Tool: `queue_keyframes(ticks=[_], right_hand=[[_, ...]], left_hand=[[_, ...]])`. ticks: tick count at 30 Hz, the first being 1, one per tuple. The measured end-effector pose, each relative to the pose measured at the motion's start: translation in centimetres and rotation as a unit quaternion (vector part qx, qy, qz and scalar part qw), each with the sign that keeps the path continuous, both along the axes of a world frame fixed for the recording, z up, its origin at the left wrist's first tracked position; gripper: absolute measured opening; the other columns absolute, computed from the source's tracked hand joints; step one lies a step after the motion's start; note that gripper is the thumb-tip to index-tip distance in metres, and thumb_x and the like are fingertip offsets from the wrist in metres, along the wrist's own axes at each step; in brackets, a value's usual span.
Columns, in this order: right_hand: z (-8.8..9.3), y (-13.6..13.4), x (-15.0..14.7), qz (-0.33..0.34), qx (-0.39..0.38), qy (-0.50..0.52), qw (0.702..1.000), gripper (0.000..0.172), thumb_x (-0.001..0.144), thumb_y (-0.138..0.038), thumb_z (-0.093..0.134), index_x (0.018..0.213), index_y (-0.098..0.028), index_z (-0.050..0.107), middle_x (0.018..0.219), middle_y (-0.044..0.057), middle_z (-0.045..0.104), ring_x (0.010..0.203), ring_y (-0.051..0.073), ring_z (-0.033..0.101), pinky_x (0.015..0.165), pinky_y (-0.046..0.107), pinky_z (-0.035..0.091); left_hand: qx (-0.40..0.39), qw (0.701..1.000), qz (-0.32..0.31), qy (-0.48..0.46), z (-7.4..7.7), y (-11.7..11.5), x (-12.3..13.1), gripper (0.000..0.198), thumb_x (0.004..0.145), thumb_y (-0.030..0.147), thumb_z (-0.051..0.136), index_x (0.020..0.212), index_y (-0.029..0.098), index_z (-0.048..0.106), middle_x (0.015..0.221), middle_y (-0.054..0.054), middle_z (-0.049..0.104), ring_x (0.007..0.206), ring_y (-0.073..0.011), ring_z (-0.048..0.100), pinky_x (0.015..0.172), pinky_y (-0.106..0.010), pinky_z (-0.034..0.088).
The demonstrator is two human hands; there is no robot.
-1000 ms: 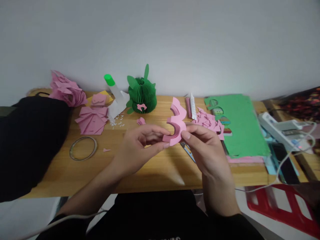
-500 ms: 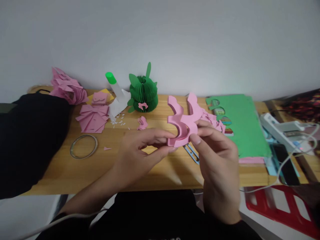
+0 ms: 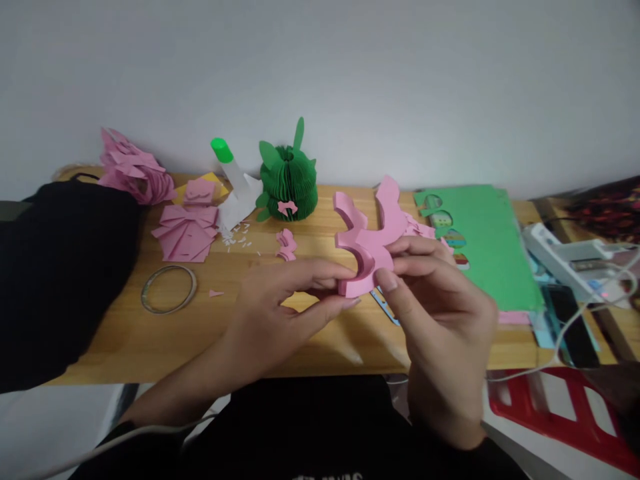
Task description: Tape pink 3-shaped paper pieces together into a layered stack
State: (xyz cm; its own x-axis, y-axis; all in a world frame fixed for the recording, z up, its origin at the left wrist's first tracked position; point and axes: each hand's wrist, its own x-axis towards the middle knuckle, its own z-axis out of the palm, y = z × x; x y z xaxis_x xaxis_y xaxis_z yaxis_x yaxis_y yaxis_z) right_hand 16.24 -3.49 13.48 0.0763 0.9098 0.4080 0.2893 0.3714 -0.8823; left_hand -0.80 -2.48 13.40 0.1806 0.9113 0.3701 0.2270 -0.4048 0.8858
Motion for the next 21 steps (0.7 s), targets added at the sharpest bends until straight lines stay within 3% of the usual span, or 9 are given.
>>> queue_keyframes(ticks=[7,15,21], right_hand=[[0.13,-0.08,-0.19,-0.011,0.008,-0.028,1.000,0.013,0.083,-0.011,0.071,0.087,-0.024,0.071,0.095,0.001,0.068,0.094,0.018,0.064,0.079,0.032,0.053],[0.21,-0.28,-0.30,0.003,0.001,-0.015,1.000,0.016,0.082,-0.010,0.071,0.089,-0.024,0.070,0.093,0.001,0.068,0.093,0.017,0.064,0.080,0.032,0.054],[0.47,-0.45,-0.01,-0.006,-0.028,-0.008,1.000,0.013,0.082,-0.015,0.073,0.089,-0.025,0.071,0.079,-0.001,0.068,0.070,0.014,0.064,0.061,0.027,0.053]], left_hand=[[0.042,0.999,-0.002,0.033,0.12,-0.13,-0.04,0.015,0.080,0.013,0.072,0.089,0.024,0.068,0.080,0.004,0.076,0.061,-0.0101,0.068,0.059,-0.019,0.059],[0.040,0.998,0.014,0.037,0.10,-0.59,0.00,0.016,0.080,0.015,0.072,0.090,0.027,0.068,0.071,0.005,0.071,0.058,-0.0118,0.065,0.055,-0.023,0.056],[0.036,0.997,0.019,0.064,0.37,-0.42,-0.13,0.011,0.080,0.019,0.072,0.086,0.028,0.069,0.071,0.004,0.073,0.057,-0.0137,0.066,0.053,-0.025,0.055]])
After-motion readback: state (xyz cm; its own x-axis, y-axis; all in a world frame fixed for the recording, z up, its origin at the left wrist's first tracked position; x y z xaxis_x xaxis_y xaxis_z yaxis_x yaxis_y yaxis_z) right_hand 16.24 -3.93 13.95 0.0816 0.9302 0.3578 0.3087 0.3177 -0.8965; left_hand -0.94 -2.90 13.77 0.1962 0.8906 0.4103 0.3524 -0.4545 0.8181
